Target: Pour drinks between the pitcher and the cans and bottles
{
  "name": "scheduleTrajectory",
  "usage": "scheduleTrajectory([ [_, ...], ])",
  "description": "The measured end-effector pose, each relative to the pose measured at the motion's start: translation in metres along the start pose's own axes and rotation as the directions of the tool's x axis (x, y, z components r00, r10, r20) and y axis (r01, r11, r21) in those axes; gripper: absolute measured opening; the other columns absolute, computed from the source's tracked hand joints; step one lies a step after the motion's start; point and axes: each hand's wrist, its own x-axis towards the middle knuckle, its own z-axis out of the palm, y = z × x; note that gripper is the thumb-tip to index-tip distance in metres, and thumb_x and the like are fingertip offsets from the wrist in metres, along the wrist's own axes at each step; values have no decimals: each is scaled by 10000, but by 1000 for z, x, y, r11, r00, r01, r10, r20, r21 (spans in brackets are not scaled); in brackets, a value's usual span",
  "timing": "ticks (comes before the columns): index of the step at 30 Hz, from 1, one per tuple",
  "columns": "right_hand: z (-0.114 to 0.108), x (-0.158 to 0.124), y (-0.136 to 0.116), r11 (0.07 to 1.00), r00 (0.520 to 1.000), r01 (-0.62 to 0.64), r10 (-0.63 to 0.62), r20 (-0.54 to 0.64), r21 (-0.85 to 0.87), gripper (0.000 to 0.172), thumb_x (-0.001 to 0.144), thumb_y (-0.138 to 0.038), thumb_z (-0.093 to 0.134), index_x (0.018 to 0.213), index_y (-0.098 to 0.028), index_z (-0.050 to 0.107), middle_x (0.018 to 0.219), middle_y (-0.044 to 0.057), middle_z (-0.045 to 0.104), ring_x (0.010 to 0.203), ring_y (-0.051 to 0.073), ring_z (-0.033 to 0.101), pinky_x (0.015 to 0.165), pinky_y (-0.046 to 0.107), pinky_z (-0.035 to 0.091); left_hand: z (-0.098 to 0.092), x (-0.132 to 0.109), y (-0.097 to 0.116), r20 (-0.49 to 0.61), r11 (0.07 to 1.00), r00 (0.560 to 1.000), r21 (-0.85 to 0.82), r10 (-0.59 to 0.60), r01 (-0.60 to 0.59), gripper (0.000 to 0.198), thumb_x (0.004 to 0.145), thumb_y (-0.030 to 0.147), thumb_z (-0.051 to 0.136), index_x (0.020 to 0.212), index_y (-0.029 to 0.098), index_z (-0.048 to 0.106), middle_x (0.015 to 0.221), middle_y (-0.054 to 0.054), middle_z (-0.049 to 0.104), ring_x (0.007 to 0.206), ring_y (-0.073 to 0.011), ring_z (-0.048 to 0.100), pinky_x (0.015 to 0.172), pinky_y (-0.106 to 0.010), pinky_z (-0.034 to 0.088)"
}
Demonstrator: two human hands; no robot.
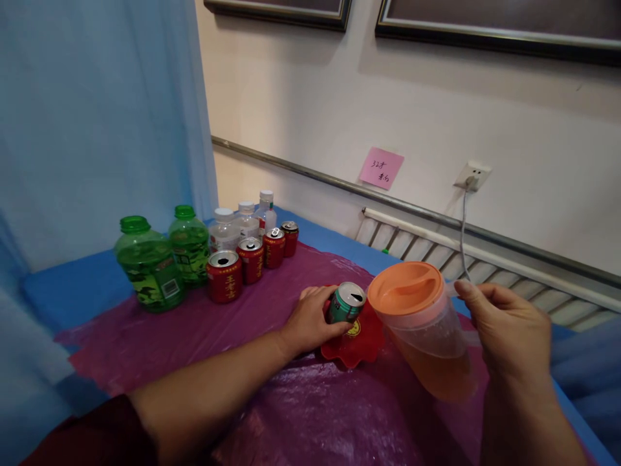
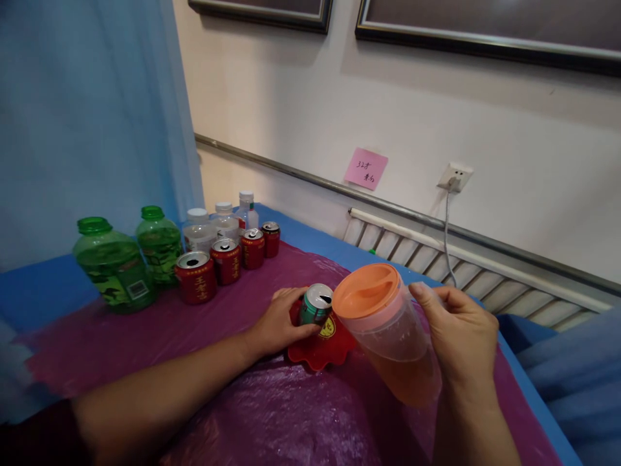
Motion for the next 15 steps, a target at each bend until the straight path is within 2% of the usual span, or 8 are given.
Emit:
scheduleTrajectory([
  [15, 2, -1, 0, 999, 1000, 19, -18, 20, -28, 468, 653, -662, 780, 666, -199, 710, 562, -45, 492, 554, 126, 414, 498, 268, 292, 0, -1, 0, 45, 1000, 999, -30, -2, 4, 711, 672, 378, 836, 1328, 273, 584, 1300, -57, 694, 1194, -313, 616, 1080, -478, 374],
])
